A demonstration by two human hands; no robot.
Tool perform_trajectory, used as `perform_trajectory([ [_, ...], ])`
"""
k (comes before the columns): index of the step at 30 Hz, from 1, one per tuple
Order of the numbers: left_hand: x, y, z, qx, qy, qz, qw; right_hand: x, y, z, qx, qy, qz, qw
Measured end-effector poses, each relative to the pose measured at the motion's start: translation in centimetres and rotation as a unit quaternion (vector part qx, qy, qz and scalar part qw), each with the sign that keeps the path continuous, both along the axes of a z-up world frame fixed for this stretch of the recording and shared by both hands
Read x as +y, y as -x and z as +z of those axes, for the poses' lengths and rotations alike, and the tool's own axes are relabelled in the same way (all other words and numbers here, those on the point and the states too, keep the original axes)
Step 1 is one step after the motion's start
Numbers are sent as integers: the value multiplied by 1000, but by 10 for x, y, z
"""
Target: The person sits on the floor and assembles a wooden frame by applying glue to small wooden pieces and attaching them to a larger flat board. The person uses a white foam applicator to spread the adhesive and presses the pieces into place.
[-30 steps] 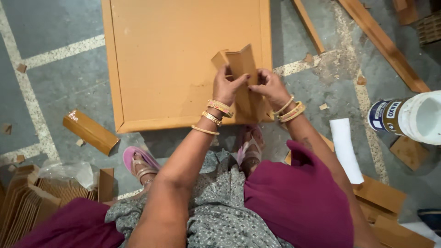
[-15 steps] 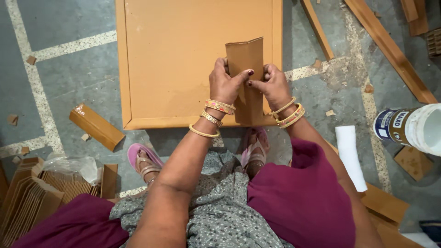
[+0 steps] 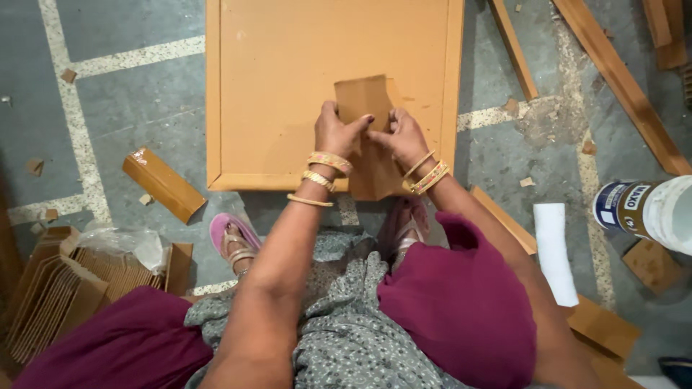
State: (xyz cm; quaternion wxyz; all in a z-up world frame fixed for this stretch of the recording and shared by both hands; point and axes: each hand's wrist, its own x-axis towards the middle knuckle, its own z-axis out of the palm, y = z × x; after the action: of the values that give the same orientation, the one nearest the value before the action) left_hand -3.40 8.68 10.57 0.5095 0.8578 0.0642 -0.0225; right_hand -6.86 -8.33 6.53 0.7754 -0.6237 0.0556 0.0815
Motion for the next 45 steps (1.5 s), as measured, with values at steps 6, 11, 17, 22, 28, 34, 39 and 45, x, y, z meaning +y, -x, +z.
perform_trajectory([
  [6, 36, 10, -24, 15, 219, -95, 971, 20, 5, 2, 25, -9, 82, 996],
  [11, 31, 10, -23, 26, 231, -61, 971, 24, 9, -8, 4, 53, 33, 998],
  [17, 13, 12, -46, 4, -101, 40, 994, 37, 9, -28, -23, 312, 6, 950],
  [22, 10, 9, -74, 39, -154, 61, 985, 46, 2, -81, -93, 424, -31, 901],
  [28, 11, 7, -78, 137, -170, 70, 973, 46, 3, -110, -90, 473, -20, 876],
  [34, 8, 14, -65, 132, -183, 87, 970, 43, 12, -89, -66, 415, -32, 907],
  [39, 4, 12, -50, 158, -137, 106, 972, 34, 10, -85, 13, 354, -9, 935],
  [45, -3, 9, -52, 156, 91, 50, 982, 30, 14, -94, 21, -65, -54, 996],
])
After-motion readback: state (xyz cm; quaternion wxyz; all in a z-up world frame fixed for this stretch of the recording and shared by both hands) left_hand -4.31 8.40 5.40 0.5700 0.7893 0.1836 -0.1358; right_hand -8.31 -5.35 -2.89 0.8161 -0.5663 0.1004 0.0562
